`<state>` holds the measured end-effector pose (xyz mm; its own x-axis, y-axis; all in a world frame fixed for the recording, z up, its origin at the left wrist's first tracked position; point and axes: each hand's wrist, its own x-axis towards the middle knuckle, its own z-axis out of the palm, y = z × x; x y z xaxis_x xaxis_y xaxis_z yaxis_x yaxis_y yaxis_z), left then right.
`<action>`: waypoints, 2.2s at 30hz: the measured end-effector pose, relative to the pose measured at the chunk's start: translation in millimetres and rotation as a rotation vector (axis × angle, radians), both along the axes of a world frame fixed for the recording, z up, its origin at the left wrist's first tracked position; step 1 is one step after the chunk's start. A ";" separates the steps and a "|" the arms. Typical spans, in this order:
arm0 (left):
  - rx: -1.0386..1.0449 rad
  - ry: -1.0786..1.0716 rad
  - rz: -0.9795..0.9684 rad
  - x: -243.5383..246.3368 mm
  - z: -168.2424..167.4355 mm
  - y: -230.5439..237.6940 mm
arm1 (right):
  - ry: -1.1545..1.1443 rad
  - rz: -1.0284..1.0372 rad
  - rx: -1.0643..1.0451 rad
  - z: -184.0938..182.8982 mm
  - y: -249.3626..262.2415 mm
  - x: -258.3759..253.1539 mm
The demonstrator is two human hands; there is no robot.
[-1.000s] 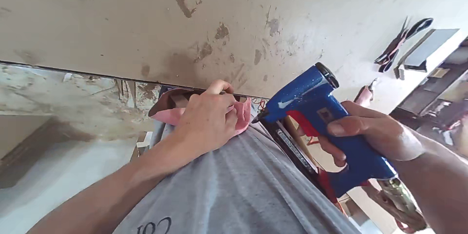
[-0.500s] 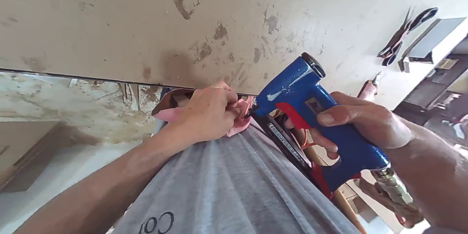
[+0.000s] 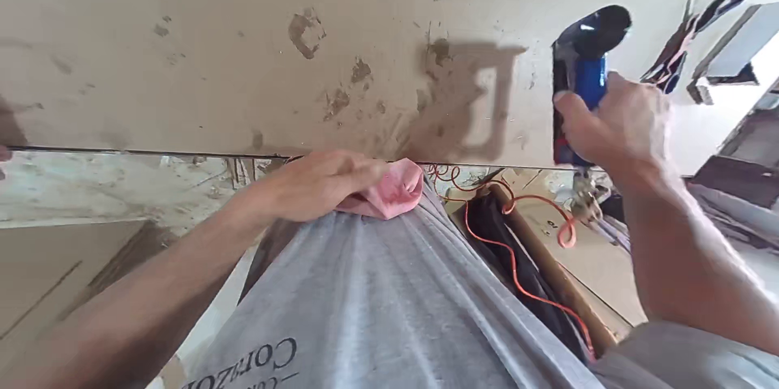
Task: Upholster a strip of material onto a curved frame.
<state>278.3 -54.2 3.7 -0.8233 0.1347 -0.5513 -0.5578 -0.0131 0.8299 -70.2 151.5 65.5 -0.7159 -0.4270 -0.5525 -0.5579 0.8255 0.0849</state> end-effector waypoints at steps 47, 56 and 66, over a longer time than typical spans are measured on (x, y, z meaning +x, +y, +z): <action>-0.055 -0.022 -0.110 -67.3 74.3 9.8 | -1.037 -0.136 -1.422 -94.5 20.9 214.6; -0.064 -0.032 -0.051 -76.3 63.3 10.3 | -1.032 -0.053 -1.474 -86.6 32.6 203.8; 0.011 -0.032 -0.265 -104.3 34.9 16.8 | -1.085 -0.072 -1.459 -94.1 41.3 195.3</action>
